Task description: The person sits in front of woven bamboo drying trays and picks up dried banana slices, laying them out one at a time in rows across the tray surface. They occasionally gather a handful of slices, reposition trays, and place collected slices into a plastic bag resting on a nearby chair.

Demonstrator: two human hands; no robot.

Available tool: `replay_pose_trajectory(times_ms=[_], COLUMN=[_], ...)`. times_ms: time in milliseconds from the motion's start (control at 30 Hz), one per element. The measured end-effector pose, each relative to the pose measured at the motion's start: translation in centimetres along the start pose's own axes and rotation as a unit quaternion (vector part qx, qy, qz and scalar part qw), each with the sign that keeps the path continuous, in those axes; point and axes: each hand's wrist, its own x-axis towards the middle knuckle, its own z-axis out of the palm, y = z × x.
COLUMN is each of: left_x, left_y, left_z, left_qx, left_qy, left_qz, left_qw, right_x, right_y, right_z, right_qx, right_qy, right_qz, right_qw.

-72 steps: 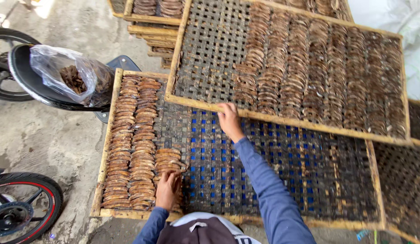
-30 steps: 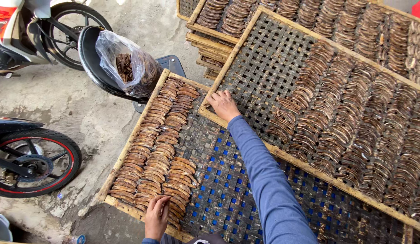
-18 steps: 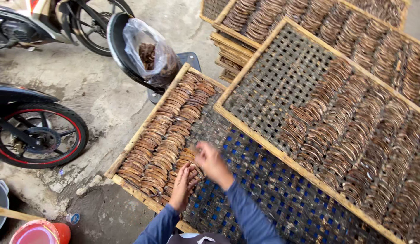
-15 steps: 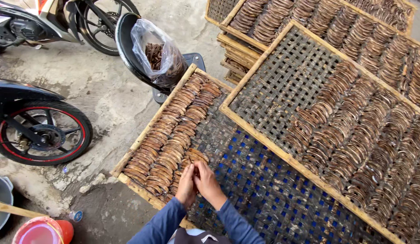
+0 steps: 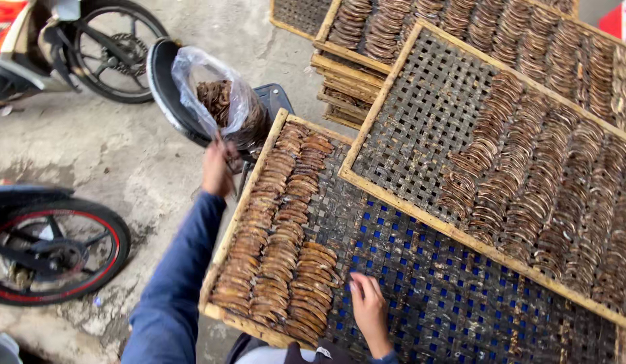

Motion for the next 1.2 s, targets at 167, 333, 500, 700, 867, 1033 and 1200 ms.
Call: replay_pose_trajectory(times_ms=[167, 333, 500, 700, 867, 1033, 1200], left_x=[11.4, 7.8, -4.6, -14.0, -17.9, -19.7, -18.0], left_y=[8.8, 4.2, -0.5, -3.0, -6.1, -10.1, -16.3], left_z=[0.5, -2.6, -6.8, -4.9, 1.3, 8.7, 16.6], left_qx=[0.133, 0.352, 0.498, 0.529, 0.583, 0.617, 0.626], left_qy=[0.12, 0.113, 0.108, 0.007, -0.15, -0.268, -0.338], left_qz=[-0.06, 0.206, 0.269, 0.264, 0.259, 0.277, 0.311], left_qw=[0.982, 0.906, 0.817, 0.806, 0.755, 0.686, 0.63], right_x=[-9.5, -14.7, -12.2, -3.5, 4.1, 11.6, 18.5], right_y=[3.9, 3.6, -1.5, -3.5, 0.2, 5.3, 9.2], right_z=[0.4, -0.5, -1.4, -4.3, -7.1, -10.3, -12.6], right_qx=[-0.086, -0.089, -0.062, -0.091, -0.104, -0.123, -0.111], right_qy=[-0.04, 0.02, 0.021, 0.014, 0.037, 0.131, 0.151], right_qz=[0.155, 0.189, 0.124, 0.064, 0.044, -0.026, -0.008], right_qw=[0.983, 0.978, 0.99, 0.994, 0.993, 0.983, 0.982])
